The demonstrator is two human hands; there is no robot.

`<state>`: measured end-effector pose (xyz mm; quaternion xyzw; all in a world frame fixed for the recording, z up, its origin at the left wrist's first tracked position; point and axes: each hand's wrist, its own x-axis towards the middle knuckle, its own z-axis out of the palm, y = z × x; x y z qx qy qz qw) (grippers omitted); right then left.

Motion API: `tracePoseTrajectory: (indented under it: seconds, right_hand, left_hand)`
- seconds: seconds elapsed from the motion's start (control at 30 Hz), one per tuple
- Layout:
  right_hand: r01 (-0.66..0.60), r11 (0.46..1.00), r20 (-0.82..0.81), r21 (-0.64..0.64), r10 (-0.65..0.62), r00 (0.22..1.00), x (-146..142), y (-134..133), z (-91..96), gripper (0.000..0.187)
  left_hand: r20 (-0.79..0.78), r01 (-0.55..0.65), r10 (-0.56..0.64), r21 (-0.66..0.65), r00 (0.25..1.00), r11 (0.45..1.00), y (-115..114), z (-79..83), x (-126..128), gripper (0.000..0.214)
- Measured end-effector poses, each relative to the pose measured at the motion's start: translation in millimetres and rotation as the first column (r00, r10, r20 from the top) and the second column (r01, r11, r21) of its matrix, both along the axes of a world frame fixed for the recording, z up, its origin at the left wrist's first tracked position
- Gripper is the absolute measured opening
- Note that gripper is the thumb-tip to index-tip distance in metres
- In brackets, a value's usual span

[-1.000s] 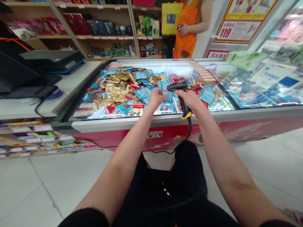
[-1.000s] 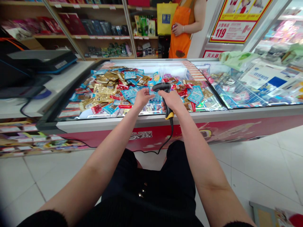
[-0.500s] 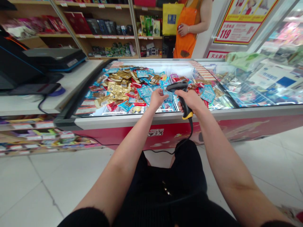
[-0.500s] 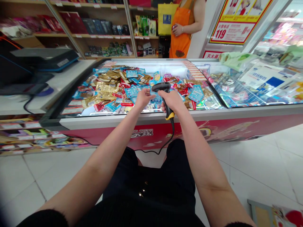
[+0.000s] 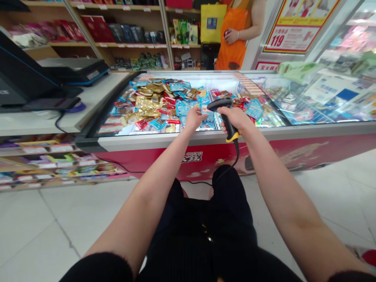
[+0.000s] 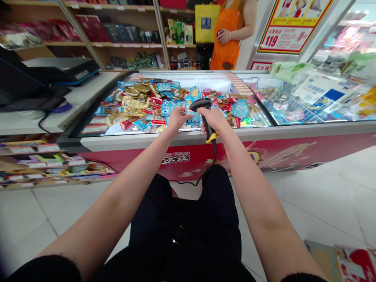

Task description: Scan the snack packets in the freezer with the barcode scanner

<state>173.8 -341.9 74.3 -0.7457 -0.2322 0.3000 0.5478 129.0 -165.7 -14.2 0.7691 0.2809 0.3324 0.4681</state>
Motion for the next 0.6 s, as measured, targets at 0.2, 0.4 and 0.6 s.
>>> tracePoseTrajectory:
  seconds: [0.2,0.4,0.6]
  right_hand:
    - [-0.036,0.999,0.009,-0.006,0.036,0.999,-2,-2,3.9,0.018]
    - [-0.054,0.998,0.004,-0.023,0.054,0.999,-1,0,5.5,0.017]
    - [-0.089,0.996,0.015,-0.002,0.089,0.996,-1,-2,6.8,0.019]
  left_hand:
    - [-0.007,-0.028,0.028,0.003,1.0,1.0,-6,0.6,-1,0.026]
    - [-0.057,-0.035,0.038,0.052,0.998,0.998,-10,2.8,-3,0.027]
    - [-0.079,-0.037,0.046,0.112,0.996,0.993,-10,-3.1,-4,0.03]
